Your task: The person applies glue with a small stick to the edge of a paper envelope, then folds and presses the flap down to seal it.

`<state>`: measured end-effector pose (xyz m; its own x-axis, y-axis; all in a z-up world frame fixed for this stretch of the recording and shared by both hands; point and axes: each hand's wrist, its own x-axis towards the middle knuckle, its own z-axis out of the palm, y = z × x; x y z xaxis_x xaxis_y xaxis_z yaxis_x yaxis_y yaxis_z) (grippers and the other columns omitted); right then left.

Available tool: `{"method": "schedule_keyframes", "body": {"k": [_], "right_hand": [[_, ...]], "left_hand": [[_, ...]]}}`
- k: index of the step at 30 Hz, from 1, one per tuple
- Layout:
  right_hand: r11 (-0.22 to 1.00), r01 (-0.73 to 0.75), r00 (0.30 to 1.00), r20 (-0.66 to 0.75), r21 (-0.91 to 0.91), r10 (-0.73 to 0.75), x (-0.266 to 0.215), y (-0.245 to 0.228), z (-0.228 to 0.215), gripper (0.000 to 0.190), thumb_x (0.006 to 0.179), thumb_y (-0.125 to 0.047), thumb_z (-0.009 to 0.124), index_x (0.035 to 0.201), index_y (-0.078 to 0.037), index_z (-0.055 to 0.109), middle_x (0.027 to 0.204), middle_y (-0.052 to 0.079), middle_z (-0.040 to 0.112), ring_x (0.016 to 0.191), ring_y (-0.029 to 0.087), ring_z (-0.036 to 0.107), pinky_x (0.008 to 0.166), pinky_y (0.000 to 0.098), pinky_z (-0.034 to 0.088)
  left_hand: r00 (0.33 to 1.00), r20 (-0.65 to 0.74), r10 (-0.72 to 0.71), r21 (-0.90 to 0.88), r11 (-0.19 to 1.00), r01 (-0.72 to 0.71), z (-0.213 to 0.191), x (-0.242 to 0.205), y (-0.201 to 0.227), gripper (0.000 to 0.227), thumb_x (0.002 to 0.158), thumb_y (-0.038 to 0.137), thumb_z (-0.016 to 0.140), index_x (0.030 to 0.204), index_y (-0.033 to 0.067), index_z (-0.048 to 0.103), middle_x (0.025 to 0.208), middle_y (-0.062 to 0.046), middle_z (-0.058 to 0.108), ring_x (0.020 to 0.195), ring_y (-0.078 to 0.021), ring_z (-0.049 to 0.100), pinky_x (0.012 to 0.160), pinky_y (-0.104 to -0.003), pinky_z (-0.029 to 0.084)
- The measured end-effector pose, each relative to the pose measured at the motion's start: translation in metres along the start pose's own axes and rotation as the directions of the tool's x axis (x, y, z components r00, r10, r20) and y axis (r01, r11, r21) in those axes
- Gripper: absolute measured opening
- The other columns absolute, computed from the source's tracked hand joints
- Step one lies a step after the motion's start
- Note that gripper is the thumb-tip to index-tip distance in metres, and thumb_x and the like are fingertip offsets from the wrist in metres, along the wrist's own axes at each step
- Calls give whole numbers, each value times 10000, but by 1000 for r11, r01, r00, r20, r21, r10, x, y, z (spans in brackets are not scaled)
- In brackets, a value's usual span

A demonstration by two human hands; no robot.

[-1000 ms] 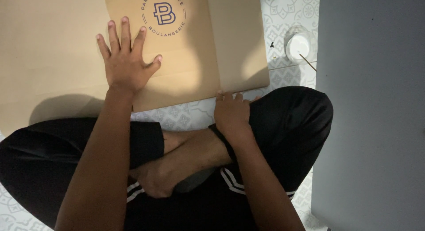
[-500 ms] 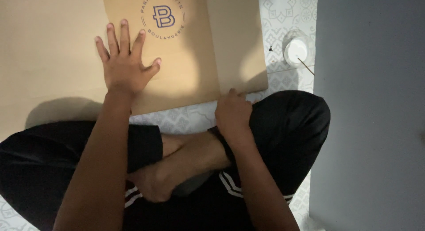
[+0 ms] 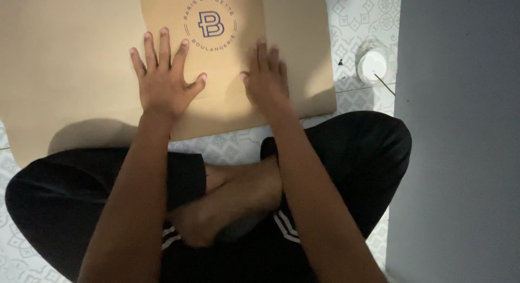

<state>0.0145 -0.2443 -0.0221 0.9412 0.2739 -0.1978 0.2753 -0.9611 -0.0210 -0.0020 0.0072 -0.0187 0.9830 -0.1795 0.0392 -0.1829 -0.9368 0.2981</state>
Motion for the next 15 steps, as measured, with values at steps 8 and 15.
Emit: {"method": "schedule_keyframes", "body": {"k": [8, 15], "right_hand": [[999, 39, 998, 43, 20, -40, -70, 1, 31, 759, 1076, -340, 475, 1597, 68, 103, 1686, 273, 73, 1511, 559, 182, 1077, 698, 387], [998, -30, 898, 440, 52, 4, -112, -7, 9, 775, 956, -80, 422, 1590, 98, 13, 1676, 319, -31, 1542, 493, 50, 1235, 551, 181]], "left_hand": [[954, -261, 150, 100, 987, -128, 11, 0, -8, 777, 954, 529, 764, 1568, 72, 628, 1670, -235, 313, 1491, -517, 240, 1115, -775, 224], [991, -112, 77, -7, 997, -79, 3, 1, -5, 819, 982, 557, 637, 1628, 71, 508, 1704, -233, 183, 1524, -514, 122, 1144, -789, 117]]}}
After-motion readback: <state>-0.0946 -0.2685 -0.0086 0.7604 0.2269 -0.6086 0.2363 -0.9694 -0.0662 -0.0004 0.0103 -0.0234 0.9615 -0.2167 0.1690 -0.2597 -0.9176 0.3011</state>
